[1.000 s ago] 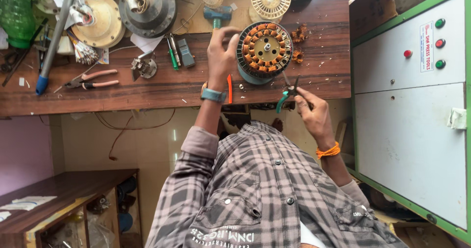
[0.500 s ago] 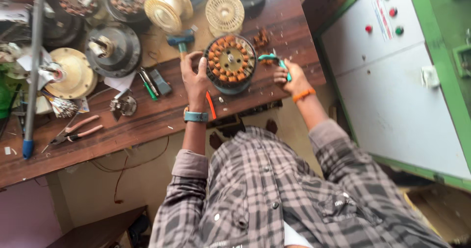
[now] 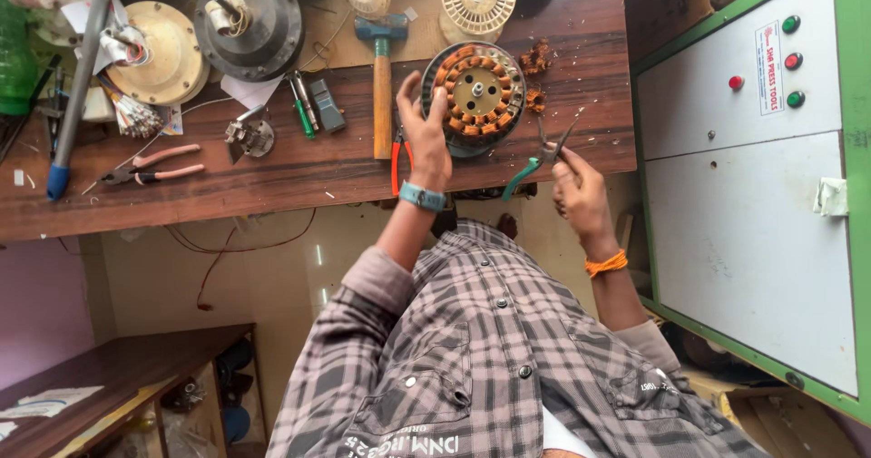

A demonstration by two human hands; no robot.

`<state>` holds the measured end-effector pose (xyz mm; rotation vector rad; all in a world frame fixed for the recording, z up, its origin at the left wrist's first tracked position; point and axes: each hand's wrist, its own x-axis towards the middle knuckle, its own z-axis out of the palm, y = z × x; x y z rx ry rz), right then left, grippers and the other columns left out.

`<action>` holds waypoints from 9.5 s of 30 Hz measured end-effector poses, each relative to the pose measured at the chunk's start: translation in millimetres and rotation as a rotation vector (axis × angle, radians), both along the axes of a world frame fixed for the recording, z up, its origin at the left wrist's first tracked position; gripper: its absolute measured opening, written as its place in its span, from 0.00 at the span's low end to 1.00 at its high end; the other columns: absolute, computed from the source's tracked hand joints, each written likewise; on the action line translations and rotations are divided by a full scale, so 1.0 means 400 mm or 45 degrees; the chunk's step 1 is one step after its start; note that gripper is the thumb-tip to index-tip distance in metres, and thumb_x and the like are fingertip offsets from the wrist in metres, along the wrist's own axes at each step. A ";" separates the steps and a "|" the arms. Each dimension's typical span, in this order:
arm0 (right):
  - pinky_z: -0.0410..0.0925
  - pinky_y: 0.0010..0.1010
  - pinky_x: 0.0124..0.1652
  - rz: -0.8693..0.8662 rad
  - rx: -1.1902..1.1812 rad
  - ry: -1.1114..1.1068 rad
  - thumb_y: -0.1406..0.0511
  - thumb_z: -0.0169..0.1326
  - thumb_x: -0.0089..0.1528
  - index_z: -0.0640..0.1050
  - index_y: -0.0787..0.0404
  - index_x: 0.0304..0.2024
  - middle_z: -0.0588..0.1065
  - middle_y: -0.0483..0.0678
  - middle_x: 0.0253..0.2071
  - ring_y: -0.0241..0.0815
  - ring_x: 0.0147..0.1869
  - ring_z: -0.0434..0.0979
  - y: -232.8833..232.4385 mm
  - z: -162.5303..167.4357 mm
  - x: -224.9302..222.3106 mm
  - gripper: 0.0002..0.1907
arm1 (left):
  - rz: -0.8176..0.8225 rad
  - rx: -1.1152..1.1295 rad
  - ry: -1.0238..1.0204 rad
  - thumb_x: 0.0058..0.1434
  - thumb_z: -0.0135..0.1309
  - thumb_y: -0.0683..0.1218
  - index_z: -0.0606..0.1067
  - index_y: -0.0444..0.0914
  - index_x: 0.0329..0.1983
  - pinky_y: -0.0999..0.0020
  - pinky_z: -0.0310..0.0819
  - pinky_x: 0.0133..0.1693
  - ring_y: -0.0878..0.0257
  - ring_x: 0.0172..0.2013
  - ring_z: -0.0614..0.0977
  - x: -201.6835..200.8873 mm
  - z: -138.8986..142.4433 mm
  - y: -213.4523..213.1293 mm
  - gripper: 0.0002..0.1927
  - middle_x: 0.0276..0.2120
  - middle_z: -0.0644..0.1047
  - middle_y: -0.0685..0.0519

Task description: The person uses pliers and cutters to pull burnt copper wire windings out of an electric motor armature on a workbench, gripping the coil bundle with one hand while cutting and extracting wire with the other, placing removed wire pieces on the bench beside the motor.

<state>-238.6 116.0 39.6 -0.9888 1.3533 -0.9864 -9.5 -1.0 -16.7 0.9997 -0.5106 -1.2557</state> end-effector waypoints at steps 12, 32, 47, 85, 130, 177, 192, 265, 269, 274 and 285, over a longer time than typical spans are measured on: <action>0.73 0.29 0.41 0.060 -0.416 0.563 0.66 0.54 0.68 0.73 0.66 0.64 0.82 0.56 0.46 0.39 0.45 0.82 -0.003 0.021 0.064 0.22 | -0.080 0.077 -0.632 0.65 0.55 0.50 0.62 0.41 0.66 0.60 0.75 0.54 0.54 0.61 0.71 0.034 0.004 -0.044 0.28 0.63 0.65 0.43; 0.70 0.41 0.34 0.423 -0.322 1.043 0.63 0.55 0.66 0.78 0.54 0.61 0.80 0.60 0.34 0.56 0.34 0.81 -0.100 0.131 0.027 0.20 | -0.201 -0.100 -1.324 0.57 0.66 0.56 0.78 0.43 0.59 0.61 0.77 0.54 0.55 0.51 0.81 0.029 0.047 -0.085 0.28 0.53 0.77 0.46; 0.74 0.35 0.43 0.229 -0.426 0.772 0.62 0.57 0.66 0.76 0.59 0.61 0.80 0.59 0.46 0.46 0.46 0.83 -0.106 0.065 0.064 0.22 | -0.194 -0.171 -1.274 0.56 0.68 0.54 0.79 0.46 0.58 0.60 0.75 0.57 0.54 0.54 0.81 0.030 0.039 -0.099 0.26 0.53 0.78 0.47; 0.63 0.27 0.35 -0.114 -0.333 0.256 0.67 0.52 0.68 0.76 0.65 0.49 0.71 0.43 0.33 0.31 0.35 0.67 -0.003 -0.186 0.045 0.09 | 0.423 -0.239 -1.849 0.55 0.67 0.50 0.77 0.42 0.52 0.56 0.72 0.50 0.54 0.49 0.77 0.001 0.068 -0.056 0.23 0.57 0.71 0.42; 0.61 0.31 0.31 0.341 0.297 -1.422 0.50 0.54 0.67 0.73 0.62 0.44 0.61 0.42 0.29 0.36 0.31 0.60 0.129 -0.293 -0.081 0.22 | -1.032 -0.398 -0.673 0.63 0.62 0.39 0.72 0.42 0.61 0.67 0.84 0.50 0.63 0.50 0.82 -0.203 -0.051 0.171 0.24 0.52 0.79 0.51; 0.64 0.27 0.30 0.036 -0.152 0.695 0.64 0.56 0.67 0.77 0.61 0.64 0.72 0.46 0.25 0.32 0.29 0.69 0.010 0.077 0.079 0.22 | -0.231 0.032 -0.712 0.68 0.54 0.45 0.77 0.41 0.48 0.71 0.77 0.37 0.69 0.40 0.81 0.154 0.050 -0.053 0.08 0.43 0.81 0.57; 0.70 0.35 0.37 -0.009 -0.096 0.653 0.67 0.56 0.66 0.77 0.63 0.61 0.84 0.55 0.38 0.47 0.35 0.82 -0.004 0.117 0.150 0.21 | -0.222 -0.117 -0.935 0.68 0.56 0.48 0.77 0.40 0.48 0.66 0.80 0.45 0.62 0.44 0.83 0.132 0.028 -0.134 0.10 0.47 0.74 0.50; 0.72 0.43 0.49 0.424 0.548 -1.376 0.64 0.52 0.73 0.70 0.67 0.58 0.73 0.48 0.43 0.44 0.48 0.76 -0.112 -0.083 0.092 0.16 | -0.134 -0.048 -0.939 0.56 0.68 0.53 0.78 0.42 0.59 0.64 0.79 0.52 0.58 0.50 0.83 0.048 0.019 -0.123 0.28 0.50 0.81 0.47; 0.72 0.36 0.39 0.314 0.420 -0.668 0.62 0.52 0.72 0.73 0.66 0.42 0.73 0.46 0.35 0.39 0.38 0.75 -0.111 -0.116 0.105 0.11 | -0.112 -0.016 -0.889 0.56 0.68 0.51 0.79 0.41 0.58 0.65 0.81 0.50 0.60 0.49 0.84 0.041 0.020 -0.121 0.27 0.49 0.82 0.48; 0.68 0.33 0.30 0.278 -0.132 0.469 0.64 0.53 0.68 0.75 0.65 0.37 0.73 0.44 0.25 0.38 0.28 0.75 -0.117 -0.140 0.128 0.10 | -0.076 -0.033 -0.958 0.56 0.68 0.51 0.79 0.39 0.57 0.65 0.79 0.52 0.61 0.50 0.84 0.037 0.017 -0.119 0.26 0.50 0.82 0.48; 0.70 0.28 0.31 0.185 -0.397 0.278 0.64 0.52 0.69 0.77 0.66 0.41 0.77 0.47 0.28 0.38 0.31 0.77 -0.079 -0.152 0.136 0.09 | -0.104 -0.107 -1.069 0.57 0.70 0.51 0.79 0.37 0.59 0.63 0.74 0.56 0.56 0.54 0.81 0.053 0.013 -0.130 0.28 0.53 0.81 0.45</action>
